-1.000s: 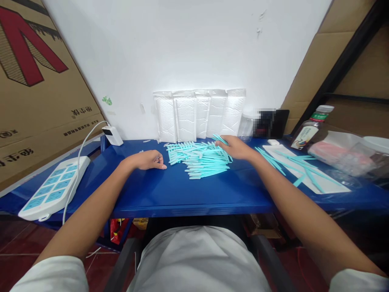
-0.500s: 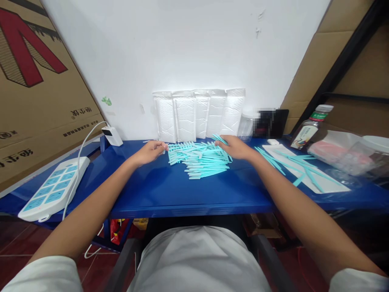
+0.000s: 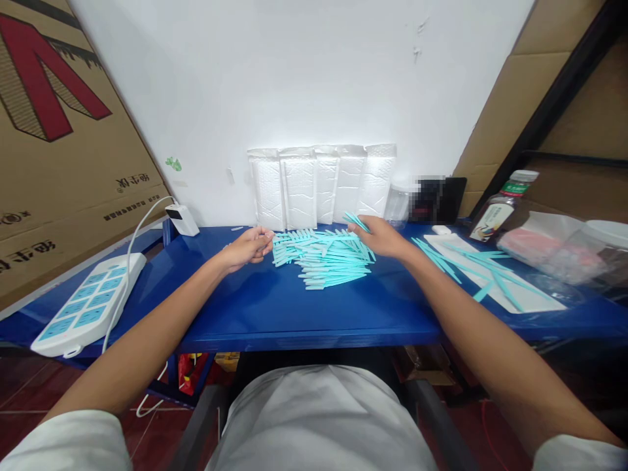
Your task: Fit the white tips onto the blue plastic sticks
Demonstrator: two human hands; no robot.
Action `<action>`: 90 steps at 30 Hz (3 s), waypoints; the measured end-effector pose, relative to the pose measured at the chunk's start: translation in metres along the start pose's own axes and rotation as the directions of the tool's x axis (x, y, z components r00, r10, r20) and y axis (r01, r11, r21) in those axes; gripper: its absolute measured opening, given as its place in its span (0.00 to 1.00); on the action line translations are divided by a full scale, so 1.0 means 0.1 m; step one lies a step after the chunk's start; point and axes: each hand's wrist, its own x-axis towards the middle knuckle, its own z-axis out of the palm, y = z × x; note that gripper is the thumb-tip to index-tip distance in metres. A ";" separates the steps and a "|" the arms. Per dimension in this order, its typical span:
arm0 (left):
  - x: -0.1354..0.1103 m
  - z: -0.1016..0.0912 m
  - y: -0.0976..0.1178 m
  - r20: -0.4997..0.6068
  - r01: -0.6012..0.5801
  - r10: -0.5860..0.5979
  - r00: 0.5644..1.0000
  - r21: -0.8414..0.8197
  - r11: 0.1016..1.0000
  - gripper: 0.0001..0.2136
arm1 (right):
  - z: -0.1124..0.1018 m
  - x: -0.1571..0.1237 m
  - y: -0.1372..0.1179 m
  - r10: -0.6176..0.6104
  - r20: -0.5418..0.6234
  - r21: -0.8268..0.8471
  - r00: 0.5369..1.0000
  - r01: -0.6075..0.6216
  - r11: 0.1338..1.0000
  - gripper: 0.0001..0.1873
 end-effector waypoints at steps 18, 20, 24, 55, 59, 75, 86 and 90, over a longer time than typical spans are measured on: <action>0.42 0.80 0.20 -0.014 -0.236 0.236 0.972 -0.098 0.967 0.20 | 0.05 -0.02 -0.23 -0.069 -0.083 0.166 0.994 0.082 0.983 0.24; 0.40 0.84 0.19 -0.005 -0.230 0.231 0.973 -0.107 0.967 0.21 | 0.05 -0.02 -0.25 -0.069 -0.088 0.148 0.994 0.082 0.986 0.24; 0.36 0.86 0.17 -0.013 -0.232 0.232 0.973 -0.111 0.966 0.22 | 0.05 -0.03 -0.27 -0.066 -0.095 0.140 0.993 0.079 0.987 0.22; 0.41 0.98 -0.02 0.029 -0.230 0.231 0.973 -0.033 0.973 0.21 | 0.21 -0.04 -0.36 -0.119 -0.140 0.215 0.983 0.148 0.965 0.18; 0.48 0.93 -0.10 -0.014 -0.261 0.267 0.964 0.168 0.951 0.18 | 0.19 -0.01 -0.25 -0.046 -0.076 0.139 0.996 0.056 0.989 0.18; 0.52 0.70 -0.03 -0.199 -0.028 0.105 0.974 0.358 0.933 0.09 | 0.07 0.05 0.19 0.148 -0.099 -0.107 0.984 -0.158 0.982 0.17; 0.36 0.48 0.14 -0.058 0.044 -0.046 0.997 -0.027 0.999 0.13 | 0.09 0.06 0.13 0.167 -0.011 0.050 0.986 -0.166 0.985 0.13; 0.37 0.48 0.11 -0.017 -0.032 0.033 0.999 0.064 0.997 0.13 | 0.08 0.04 0.11 0.189 -0.034 0.058 0.981 -0.187 0.981 0.12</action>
